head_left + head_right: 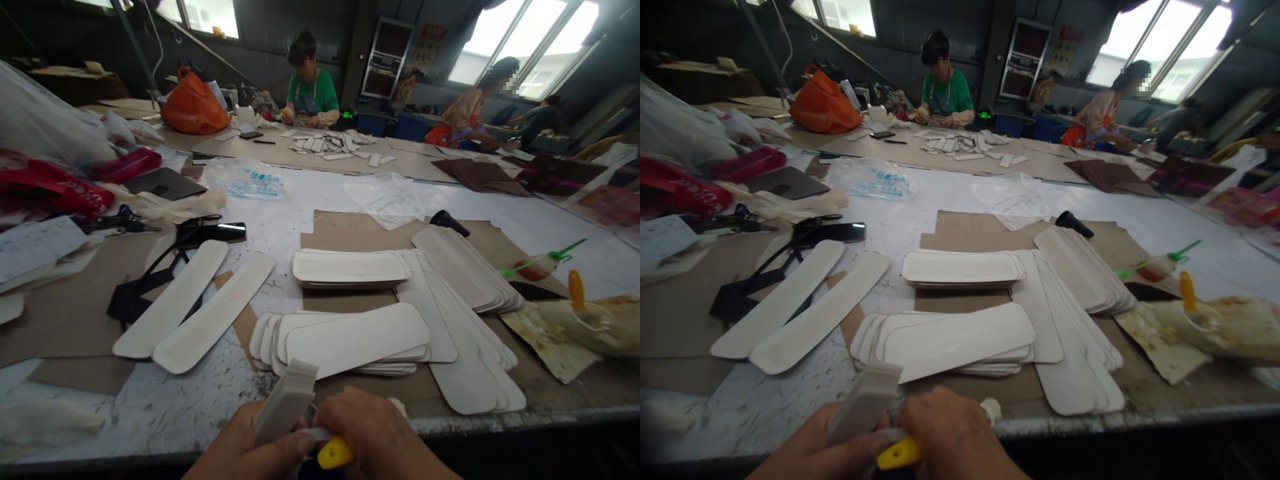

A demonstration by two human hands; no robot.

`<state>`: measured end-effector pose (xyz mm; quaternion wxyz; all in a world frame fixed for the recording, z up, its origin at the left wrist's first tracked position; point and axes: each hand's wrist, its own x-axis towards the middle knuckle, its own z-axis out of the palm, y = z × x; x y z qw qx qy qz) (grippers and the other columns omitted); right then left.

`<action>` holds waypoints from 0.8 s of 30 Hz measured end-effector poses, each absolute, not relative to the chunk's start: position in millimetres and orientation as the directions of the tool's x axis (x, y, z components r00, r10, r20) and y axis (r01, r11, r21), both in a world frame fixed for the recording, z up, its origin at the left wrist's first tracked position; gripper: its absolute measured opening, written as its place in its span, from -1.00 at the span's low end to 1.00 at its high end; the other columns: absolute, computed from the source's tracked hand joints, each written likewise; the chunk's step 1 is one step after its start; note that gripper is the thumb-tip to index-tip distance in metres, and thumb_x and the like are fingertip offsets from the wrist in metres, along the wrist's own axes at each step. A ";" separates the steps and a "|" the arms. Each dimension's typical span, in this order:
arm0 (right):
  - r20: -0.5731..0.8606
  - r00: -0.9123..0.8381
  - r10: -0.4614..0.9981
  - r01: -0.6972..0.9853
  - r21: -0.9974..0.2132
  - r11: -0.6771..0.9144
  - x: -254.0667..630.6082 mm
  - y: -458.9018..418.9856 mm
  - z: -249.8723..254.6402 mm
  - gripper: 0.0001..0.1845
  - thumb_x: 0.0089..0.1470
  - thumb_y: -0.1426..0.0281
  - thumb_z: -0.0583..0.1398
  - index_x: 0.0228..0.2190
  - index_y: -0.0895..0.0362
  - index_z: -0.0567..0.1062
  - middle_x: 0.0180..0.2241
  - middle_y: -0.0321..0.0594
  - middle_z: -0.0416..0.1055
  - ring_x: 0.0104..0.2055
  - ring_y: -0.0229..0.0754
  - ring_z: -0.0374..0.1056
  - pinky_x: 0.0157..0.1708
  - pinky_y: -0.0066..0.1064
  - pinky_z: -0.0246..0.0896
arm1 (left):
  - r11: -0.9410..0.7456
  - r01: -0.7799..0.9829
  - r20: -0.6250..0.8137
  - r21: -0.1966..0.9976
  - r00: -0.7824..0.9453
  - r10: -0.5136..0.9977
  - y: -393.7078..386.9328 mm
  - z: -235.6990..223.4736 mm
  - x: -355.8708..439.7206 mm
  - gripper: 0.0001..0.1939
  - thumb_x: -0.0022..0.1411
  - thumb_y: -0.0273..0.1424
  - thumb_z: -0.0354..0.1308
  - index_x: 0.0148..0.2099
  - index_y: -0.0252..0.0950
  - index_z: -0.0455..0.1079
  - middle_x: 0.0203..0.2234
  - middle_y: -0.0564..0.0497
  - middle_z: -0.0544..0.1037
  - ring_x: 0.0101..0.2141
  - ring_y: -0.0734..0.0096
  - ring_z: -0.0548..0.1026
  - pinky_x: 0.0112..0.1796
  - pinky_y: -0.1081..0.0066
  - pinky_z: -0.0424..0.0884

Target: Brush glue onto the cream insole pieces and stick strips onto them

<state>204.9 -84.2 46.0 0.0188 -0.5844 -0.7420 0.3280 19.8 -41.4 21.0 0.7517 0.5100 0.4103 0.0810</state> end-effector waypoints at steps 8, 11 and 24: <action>-0.440 -0.264 0.858 0.804 -0.592 -0.056 213.1 -75.7 62.2 -0.91 -0.03 0.43 0.11 -0.47 0.12 0.43 -0.49 -0.25 0.43 -0.45 -0.22 0.29 -0.49 -0.50 0.01 | 0.411 0.375 -0.556 0.831 0.604 0.571 -32.1 18.4 11.5 -0.51 0.03 0.01 0.06 -0.61 -0.34 0.31 -0.76 0.07 0.32 -0.69 0.55 0.24 -0.63 0.52 0.10; -0.397 -0.262 0.880 0.696 -0.709 -0.112 210.1 -71.4 59.3 -0.83 0.06 0.33 0.08 -0.48 0.13 0.39 -0.51 -0.30 0.39 -0.48 -0.28 0.24 -0.50 -0.53 0.03 | 0.440 0.355 -0.563 0.825 0.581 0.588 -31.2 18.0 15.9 -0.49 0.01 0.02 0.08 -0.65 -0.34 0.29 -0.79 0.08 0.29 -0.72 0.57 0.22 -0.63 0.52 0.07; -0.585 -0.400 0.706 0.675 -0.709 -0.205 260.4 -3.6 83.2 -0.65 -0.04 0.30 0.10 -0.73 0.11 0.14 -0.70 -0.44 -0.04 -0.63 -0.38 -0.13 -0.66 -0.51 -0.23 | 0.615 0.289 -0.678 0.734 0.267 0.684 -17.5 13.4 24.2 -0.43 -0.07 0.08 0.10 -0.75 -0.32 0.25 -0.87 0.07 0.26 -0.78 0.55 0.19 -0.67 0.51 0.06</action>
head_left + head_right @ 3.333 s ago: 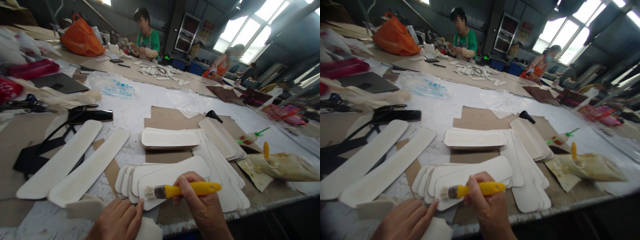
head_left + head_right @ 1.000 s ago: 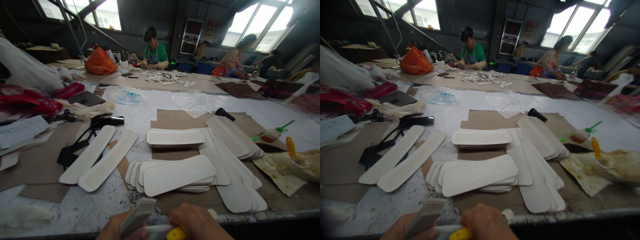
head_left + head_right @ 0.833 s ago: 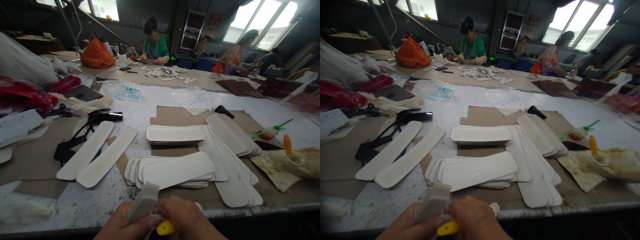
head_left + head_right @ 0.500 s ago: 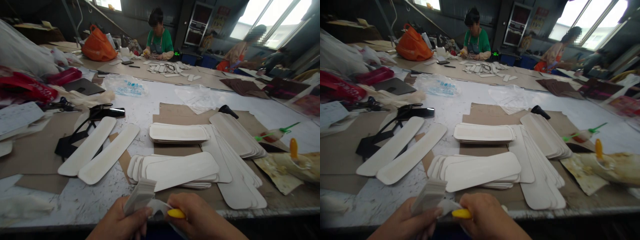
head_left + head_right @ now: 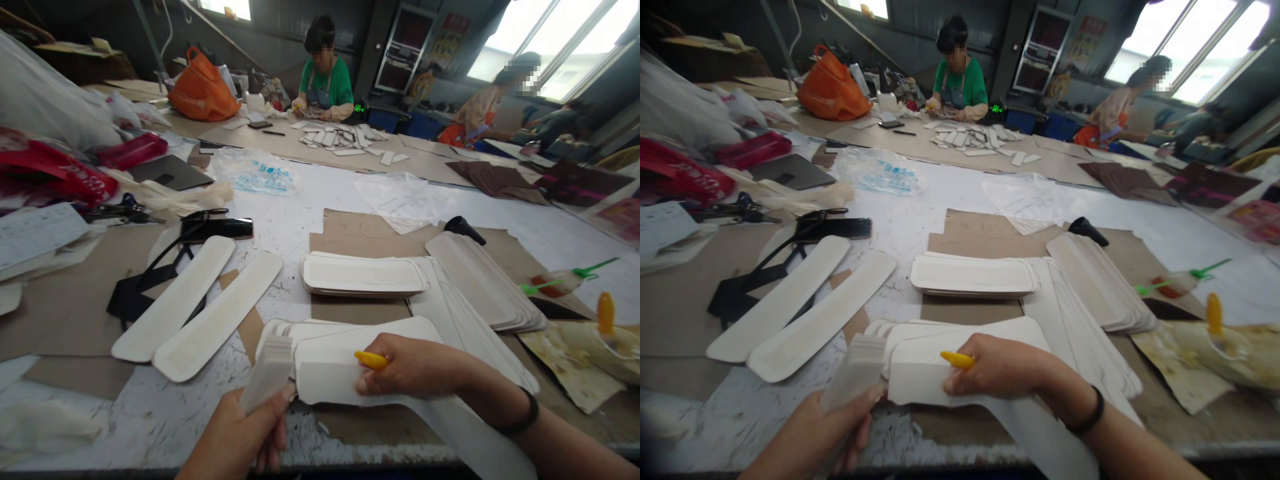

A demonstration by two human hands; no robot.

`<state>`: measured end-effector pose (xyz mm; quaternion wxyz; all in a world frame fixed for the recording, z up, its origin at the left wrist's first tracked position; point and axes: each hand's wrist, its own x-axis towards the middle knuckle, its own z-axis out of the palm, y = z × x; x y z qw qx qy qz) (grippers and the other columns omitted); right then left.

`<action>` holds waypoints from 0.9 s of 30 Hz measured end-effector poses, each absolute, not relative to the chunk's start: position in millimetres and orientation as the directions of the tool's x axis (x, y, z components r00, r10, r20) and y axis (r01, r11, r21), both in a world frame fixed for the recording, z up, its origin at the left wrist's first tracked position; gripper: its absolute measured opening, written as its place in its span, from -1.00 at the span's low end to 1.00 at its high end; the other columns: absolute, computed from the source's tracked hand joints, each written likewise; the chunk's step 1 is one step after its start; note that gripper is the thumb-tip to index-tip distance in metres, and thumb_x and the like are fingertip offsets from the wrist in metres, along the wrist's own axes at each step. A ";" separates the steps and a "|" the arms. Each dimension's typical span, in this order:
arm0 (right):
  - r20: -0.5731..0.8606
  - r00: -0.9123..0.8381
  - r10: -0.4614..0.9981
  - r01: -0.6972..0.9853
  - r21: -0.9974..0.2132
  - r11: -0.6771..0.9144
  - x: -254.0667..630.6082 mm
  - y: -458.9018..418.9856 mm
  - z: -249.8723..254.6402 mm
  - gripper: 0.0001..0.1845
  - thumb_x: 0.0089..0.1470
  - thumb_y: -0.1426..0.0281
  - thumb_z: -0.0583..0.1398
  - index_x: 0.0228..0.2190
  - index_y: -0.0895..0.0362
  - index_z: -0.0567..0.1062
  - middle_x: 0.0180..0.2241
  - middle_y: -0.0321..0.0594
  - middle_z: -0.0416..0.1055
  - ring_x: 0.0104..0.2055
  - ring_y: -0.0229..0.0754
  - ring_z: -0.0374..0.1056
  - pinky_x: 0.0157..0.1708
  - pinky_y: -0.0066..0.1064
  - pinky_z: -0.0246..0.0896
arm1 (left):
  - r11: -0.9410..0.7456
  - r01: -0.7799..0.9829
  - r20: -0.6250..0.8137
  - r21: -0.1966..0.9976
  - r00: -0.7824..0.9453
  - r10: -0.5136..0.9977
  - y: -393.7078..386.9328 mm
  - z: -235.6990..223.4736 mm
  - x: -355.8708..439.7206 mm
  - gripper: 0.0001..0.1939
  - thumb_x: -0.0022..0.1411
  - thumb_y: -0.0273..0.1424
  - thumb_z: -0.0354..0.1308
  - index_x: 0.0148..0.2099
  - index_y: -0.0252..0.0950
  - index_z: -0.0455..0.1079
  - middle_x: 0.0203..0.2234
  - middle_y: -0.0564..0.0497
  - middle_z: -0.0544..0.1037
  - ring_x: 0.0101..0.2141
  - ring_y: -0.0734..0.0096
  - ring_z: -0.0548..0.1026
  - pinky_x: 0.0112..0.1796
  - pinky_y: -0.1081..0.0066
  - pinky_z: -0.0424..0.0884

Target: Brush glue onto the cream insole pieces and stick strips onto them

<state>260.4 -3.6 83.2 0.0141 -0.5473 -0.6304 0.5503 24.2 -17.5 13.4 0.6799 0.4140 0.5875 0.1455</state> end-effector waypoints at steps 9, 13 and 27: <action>-0.746 -0.344 0.571 0.840 -0.516 -0.168 263.4 24.5 76.5 -0.71 -0.16 0.20 0.19 -0.66 0.16 0.34 -0.69 -0.44 0.08 -0.62 -0.37 -0.03 -0.64 -0.50 -0.15 | 0.671 0.215 -0.704 0.709 0.166 0.691 -20.3 16.8 41.3 -0.48 -0.19 0.03 0.19 -0.79 -0.29 0.21 -0.90 0.08 0.23 -0.81 0.52 0.18 -0.72 0.48 0.07; -0.761 -0.349 0.547 0.844 -0.509 -0.170 263.1 28.1 76.0 -0.71 -0.15 0.20 0.18 -0.62 0.19 0.39 -0.67 -0.44 0.08 -0.60 -0.37 -0.02 -0.63 -0.49 -0.14 | 0.684 0.145 -0.698 0.715 0.101 0.709 -22.3 14.3 42.2 -0.51 -0.25 0.01 0.21 -0.78 -0.30 0.22 -0.91 0.12 0.21 -0.83 0.54 0.17 -0.75 0.51 0.06; -0.761 -0.356 0.542 0.853 -0.502 -0.144 255.9 31.7 72.7 -0.75 -0.13 0.24 0.16 -0.61 0.19 0.41 -0.67 -0.43 0.10 -0.61 -0.36 -0.02 -0.62 -0.48 -0.09 | 0.715 0.192 -0.736 0.672 0.072 0.673 -18.5 15.6 38.8 -0.49 -0.25 0.00 0.22 -0.84 -0.30 0.19 -0.94 0.08 0.19 -0.85 0.53 0.16 -0.75 0.51 0.02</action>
